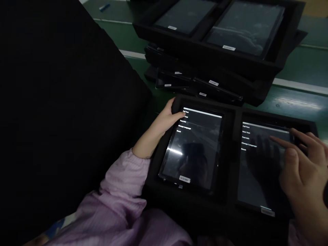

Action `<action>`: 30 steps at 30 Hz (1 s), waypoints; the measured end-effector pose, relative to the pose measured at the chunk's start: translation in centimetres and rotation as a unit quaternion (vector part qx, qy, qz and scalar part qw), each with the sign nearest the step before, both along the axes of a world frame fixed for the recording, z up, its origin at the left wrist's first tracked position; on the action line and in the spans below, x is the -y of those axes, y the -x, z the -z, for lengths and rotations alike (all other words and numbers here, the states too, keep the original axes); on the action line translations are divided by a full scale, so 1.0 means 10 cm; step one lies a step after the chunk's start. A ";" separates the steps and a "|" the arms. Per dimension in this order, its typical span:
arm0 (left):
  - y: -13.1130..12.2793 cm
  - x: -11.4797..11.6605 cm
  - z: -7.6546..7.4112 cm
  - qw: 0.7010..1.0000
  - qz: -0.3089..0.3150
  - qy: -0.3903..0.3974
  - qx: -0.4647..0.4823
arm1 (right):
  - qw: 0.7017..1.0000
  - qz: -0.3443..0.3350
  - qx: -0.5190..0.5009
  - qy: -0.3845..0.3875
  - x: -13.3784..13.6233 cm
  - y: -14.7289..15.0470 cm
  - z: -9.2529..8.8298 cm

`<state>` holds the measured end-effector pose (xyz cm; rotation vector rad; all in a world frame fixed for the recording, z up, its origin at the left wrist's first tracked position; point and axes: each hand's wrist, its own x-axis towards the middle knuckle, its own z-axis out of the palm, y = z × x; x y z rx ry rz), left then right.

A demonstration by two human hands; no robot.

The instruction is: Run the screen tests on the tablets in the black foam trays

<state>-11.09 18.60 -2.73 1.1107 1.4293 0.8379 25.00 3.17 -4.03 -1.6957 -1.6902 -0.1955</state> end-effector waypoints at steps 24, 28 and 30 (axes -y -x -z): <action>-0.03 0.03 -0.01 0.998 -0.041 0.022 0.041 | 0.997 -0.003 0.065 0.040 -0.02 -0.02 0.11; -0.04 0.14 -0.08 0.997 -0.062 0.030 0.021 | 0.999 0.010 0.038 0.031 0.02 0.03 -0.02; -0.03 0.23 -0.11 0.997 -0.066 0.028 0.002 | 0.999 0.016 0.028 0.013 0.04 0.06 -0.10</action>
